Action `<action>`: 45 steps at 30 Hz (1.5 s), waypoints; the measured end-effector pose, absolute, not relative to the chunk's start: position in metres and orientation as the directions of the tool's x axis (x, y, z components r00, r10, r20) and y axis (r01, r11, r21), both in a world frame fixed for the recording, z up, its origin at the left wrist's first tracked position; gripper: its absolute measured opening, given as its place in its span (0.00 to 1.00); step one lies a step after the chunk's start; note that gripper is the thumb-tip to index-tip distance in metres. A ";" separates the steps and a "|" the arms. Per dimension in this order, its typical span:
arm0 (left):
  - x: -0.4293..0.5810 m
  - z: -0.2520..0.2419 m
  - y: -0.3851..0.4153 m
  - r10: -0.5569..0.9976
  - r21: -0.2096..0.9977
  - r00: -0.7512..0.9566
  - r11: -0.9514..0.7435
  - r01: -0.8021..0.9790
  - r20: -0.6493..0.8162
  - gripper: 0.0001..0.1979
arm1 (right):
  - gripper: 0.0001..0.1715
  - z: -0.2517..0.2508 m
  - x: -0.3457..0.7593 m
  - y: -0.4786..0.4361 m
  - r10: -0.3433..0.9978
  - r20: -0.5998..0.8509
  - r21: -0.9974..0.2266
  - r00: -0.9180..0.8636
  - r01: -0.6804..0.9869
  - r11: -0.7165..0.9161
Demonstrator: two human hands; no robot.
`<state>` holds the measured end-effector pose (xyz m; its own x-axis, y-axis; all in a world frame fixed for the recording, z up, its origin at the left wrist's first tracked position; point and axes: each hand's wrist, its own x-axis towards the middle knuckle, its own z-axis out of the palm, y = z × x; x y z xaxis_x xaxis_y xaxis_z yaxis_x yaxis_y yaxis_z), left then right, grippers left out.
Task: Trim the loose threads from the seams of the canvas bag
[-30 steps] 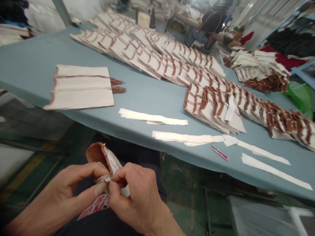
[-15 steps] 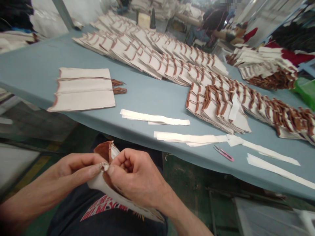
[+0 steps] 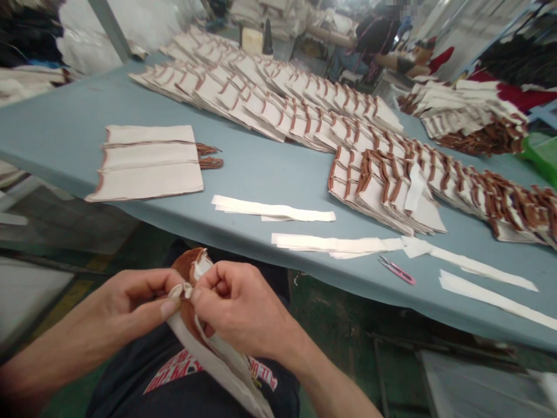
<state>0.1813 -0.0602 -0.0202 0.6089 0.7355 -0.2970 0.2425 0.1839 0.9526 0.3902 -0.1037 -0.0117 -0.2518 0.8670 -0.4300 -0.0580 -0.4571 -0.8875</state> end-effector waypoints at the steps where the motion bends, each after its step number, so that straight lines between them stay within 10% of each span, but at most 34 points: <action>1: 0.182 -0.022 -0.060 0.706 0.945 0.629 0.258 0.200 -0.325 0.16 | 0.18 -0.014 0.391 -0.102 0.845 -0.441 -0.862 -0.302 -0.117 -0.492; 7: 0.180 -0.035 -0.060 0.639 0.869 0.656 0.492 0.053 -0.402 0.24 | 0.30 -0.019 0.394 -0.099 0.847 -0.386 -0.844 -0.364 -0.231 -0.484; 14: 0.177 -0.030 -0.061 0.670 0.890 0.628 0.448 0.082 -0.395 0.23 | 0.05 -0.014 0.395 -0.116 0.997 -0.012 -0.982 -0.070 0.187 0.002; 19: 0.181 -0.019 -0.061 0.681 0.930 0.647 0.342 0.134 -0.344 0.22 | 0.10 -0.009 0.405 -0.119 0.832 0.491 -0.610 -0.259 0.579 0.540; 26: 0.183 -0.017 -0.065 0.737 0.962 0.619 0.186 0.200 -0.271 0.19 | 0.22 0.003 0.413 -0.115 0.811 0.441 -0.418 -0.385 0.711 0.565; 34: 0.195 0.000 -0.069 0.807 0.943 0.546 0.040 0.331 -0.226 0.17 | 0.13 0.003 0.411 -0.108 0.763 0.424 -0.229 -0.488 0.757 0.612; 45: 0.197 -0.012 -0.072 0.885 0.711 0.364 -0.455 0.536 0.291 0.04 | 0.13 -0.014 0.415 -0.103 0.859 0.394 -0.434 -0.326 0.759 0.487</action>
<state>0.1971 -0.0716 -0.0124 0.3637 0.8847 0.2914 0.5363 -0.4547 0.7111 0.4145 -0.1026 -0.0141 -0.3260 0.8593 0.3940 0.7585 0.4865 -0.4335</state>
